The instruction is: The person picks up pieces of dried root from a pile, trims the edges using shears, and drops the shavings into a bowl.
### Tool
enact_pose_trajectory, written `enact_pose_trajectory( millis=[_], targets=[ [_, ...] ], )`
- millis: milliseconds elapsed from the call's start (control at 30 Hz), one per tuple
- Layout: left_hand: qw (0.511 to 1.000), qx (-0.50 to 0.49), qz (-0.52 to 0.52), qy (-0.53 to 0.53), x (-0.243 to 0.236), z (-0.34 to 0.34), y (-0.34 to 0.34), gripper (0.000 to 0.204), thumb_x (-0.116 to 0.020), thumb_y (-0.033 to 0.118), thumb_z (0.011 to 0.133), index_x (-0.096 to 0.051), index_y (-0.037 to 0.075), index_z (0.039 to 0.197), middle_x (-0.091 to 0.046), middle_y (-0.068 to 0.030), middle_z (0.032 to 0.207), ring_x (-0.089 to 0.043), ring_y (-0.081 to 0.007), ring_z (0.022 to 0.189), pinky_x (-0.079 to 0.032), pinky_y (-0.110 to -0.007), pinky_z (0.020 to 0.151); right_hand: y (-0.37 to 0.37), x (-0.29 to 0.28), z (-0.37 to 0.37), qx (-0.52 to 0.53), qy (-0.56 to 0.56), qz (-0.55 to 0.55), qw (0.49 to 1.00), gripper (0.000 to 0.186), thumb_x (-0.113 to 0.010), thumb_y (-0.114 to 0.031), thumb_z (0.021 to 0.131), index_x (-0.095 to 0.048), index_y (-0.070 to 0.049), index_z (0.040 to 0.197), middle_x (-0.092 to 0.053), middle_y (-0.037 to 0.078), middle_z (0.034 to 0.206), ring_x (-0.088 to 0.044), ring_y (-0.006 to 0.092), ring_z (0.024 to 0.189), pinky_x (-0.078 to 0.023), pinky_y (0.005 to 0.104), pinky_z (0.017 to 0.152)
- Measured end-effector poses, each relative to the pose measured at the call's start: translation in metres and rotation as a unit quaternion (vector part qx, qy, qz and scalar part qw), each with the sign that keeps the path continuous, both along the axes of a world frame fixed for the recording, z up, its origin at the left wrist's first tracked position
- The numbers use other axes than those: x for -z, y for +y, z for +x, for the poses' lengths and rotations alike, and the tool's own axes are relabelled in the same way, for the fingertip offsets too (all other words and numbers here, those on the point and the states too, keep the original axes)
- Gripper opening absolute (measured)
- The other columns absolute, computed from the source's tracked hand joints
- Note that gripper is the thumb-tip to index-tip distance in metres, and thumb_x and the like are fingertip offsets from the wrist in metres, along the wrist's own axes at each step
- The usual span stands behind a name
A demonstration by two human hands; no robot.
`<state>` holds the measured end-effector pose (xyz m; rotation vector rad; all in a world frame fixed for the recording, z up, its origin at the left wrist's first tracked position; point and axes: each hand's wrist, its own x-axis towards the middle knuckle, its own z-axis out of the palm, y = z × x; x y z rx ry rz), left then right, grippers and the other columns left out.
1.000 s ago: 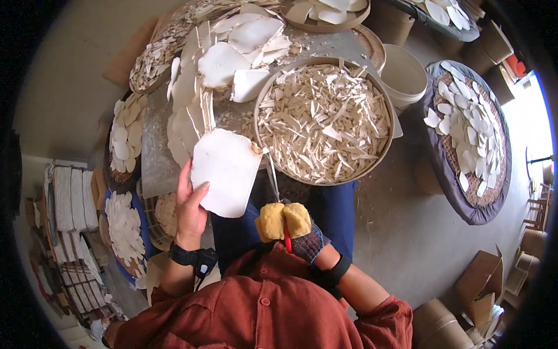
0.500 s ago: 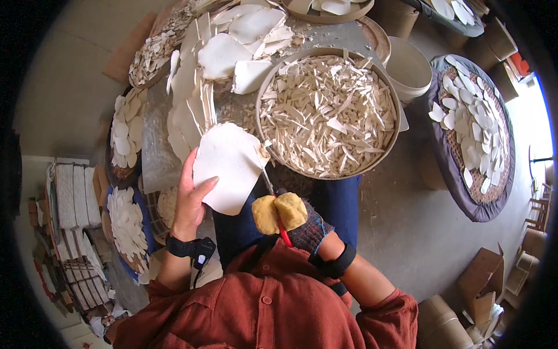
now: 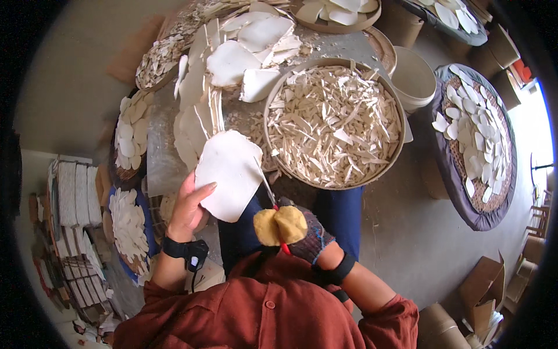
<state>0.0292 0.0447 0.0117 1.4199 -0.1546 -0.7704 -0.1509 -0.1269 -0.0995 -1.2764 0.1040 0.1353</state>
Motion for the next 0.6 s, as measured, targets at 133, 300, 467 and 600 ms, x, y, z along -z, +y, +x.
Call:
enact_pose_trajectory(
  millis=[133,300,467,600],
  targets=[
    [1.0,0.006,-0.023,-0.013,-0.012,0.019,0.023,0.041,-0.058,0.001,0.079,-0.049,-0.003,0.119,-0.051,-0.0122,0.121,-0.051,-0.0161,0.109,-0.04,-0.032,0.093,-0.011,0.019,-0.009,0.008,0.031,0.244,0.969,0.022,-0.054,-0.014,0.088,-0.053,-0.001,0.107,-0.059,0.011,0.103,-0.059,0.0215,0.095,-0.047,0.0326,0.086],
    [0.909,-0.012,0.066,-0.412,-0.009,0.035,0.022,0.015,-0.06,0.0,0.074,-0.07,0.01,0.076,-0.038,-0.0108,0.137,-0.042,-0.0243,0.121,-0.037,-0.034,0.097,0.002,-0.002,0.001,-0.071,-0.019,0.547,0.834,0.022,-0.051,-0.008,0.089,-0.052,-0.003,0.11,-0.058,0.009,0.108,-0.057,0.018,0.098,-0.044,0.0321,0.092],
    [0.863,0.0,0.077,-0.5,-0.008,0.031,0.012,0.015,-0.057,0.003,0.078,-0.07,0.011,0.076,-0.035,-0.0114,0.139,-0.039,-0.0265,0.124,-0.036,-0.034,0.099,0.003,-0.007,0.006,-0.043,-0.04,0.477,0.877,0.027,-0.052,-0.012,0.089,-0.051,-0.002,0.114,-0.057,0.008,0.111,-0.056,0.0173,0.1,-0.044,0.0324,0.092],
    [0.883,-0.014,0.053,-0.466,-0.005,0.029,0.016,0.014,-0.058,0.003,0.077,-0.07,0.01,0.076,-0.034,-0.0131,0.139,-0.037,-0.0276,0.125,-0.037,-0.035,0.099,0.008,-0.026,0.011,-0.003,0.043,0.531,0.846,0.024,-0.049,-0.015,0.09,-0.056,0.0,0.107,-0.061,0.011,0.104,-0.059,0.0203,0.096,-0.047,0.0343,0.086]
  ],
)
